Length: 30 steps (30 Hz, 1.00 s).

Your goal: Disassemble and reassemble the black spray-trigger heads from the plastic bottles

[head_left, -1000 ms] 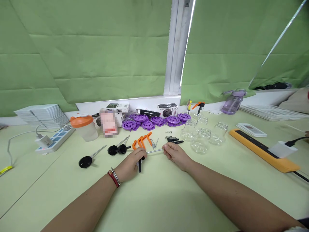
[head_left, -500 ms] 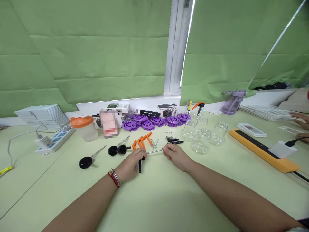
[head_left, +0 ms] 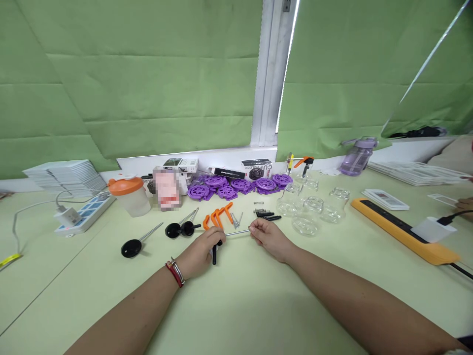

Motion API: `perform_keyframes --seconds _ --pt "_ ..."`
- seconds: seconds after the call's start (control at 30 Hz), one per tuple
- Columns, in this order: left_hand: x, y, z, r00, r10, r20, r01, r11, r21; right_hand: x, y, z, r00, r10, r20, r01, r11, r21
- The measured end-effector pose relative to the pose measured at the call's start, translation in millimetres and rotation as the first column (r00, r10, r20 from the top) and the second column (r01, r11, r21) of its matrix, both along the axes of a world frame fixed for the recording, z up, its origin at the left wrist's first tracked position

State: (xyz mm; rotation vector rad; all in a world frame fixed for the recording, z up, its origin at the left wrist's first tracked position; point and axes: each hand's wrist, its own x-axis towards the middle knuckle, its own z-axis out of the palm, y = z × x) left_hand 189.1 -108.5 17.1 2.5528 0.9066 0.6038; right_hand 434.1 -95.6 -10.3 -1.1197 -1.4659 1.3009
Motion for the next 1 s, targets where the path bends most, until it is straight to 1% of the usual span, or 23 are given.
perform_keyframes --seconds 0.2,0.43,0.6,0.77,1.0 --pt "0.5 -0.6 1.0 1.000 -0.003 0.003 0.003 1.000 0.002 -1.3 -0.7 0.5 0.997 -0.019 0.070 0.020 1.000 -0.009" --pt "0.1 -0.2 1.0 1.000 -0.004 -0.002 0.004 1.000 0.001 -1.6 -2.9 5.9 1.000 -0.025 0.009 0.025 0.997 -0.074" --pt "-0.1 -0.7 0.8 1.000 0.006 -0.005 -0.006 1.000 -0.006 -0.1 -2.2 3.7 1.000 0.008 -0.028 -0.009 0.999 -0.037" --pt "-0.2 -0.3 0.2 1.000 0.003 -0.003 -0.003 1.000 -0.007 1.1 0.5 -1.1 1.000 0.015 0.009 -0.014 1.000 -0.027" --pt "-0.5 -0.1 0.4 1.000 -0.008 -0.006 0.008 1.000 -0.004 1.3 -2.0 3.7 0.990 -0.006 0.141 0.013 0.999 -0.053"
